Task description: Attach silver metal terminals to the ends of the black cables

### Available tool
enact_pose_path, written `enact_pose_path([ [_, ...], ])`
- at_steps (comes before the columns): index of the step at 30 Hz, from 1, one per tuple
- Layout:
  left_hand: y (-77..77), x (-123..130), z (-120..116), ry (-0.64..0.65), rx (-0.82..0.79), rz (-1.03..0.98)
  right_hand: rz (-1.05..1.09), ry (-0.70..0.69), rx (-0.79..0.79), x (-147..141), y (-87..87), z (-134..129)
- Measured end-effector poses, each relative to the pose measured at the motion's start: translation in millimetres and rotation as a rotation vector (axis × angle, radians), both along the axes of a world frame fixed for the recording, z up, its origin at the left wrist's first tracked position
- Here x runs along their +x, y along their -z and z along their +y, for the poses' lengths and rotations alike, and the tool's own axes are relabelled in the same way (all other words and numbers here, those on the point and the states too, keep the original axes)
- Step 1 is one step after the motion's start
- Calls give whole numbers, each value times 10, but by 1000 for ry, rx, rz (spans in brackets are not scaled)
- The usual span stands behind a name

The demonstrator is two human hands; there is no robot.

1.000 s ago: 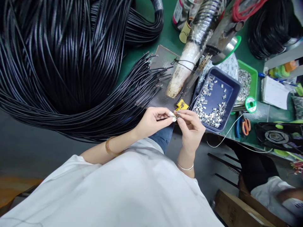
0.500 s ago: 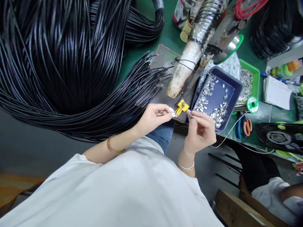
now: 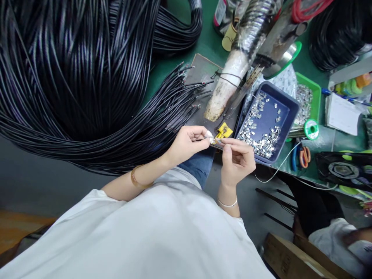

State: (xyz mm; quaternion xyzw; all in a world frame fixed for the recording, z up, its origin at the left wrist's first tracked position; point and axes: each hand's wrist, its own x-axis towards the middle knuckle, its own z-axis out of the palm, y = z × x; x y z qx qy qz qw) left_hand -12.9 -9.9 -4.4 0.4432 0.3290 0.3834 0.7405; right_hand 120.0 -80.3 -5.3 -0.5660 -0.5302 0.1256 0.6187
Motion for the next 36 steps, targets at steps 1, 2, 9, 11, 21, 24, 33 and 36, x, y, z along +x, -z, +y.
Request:
enact_pose_path([
  [1, 4, 1, -3, 1, 2, 4, 16, -5, 11, 2, 12, 2],
  [2, 7, 1, -5, 1, 5, 9, 30, -7, 16, 3, 20, 6],
  [9, 1, 3, -10, 10, 0, 16, 194, 29, -50, 15, 5, 48],
  [11, -3, 3, -4, 4, -4, 16, 195, 42, -51, 21, 0, 49],
  [21, -9, 12, 13, 10, 0, 5, 154, -28, -54, 6, 28, 33],
  [24, 8, 4, 14, 4, 5, 15, 166, 7, -49, 13, 43, 35],
  [33, 29, 10, 27, -39, 47, -36, -263, 3, -12, 52, 106, 43],
  [36, 38, 40, 41, -63, 32, -40, -431, 15, 32, 61, 110, 64],
])
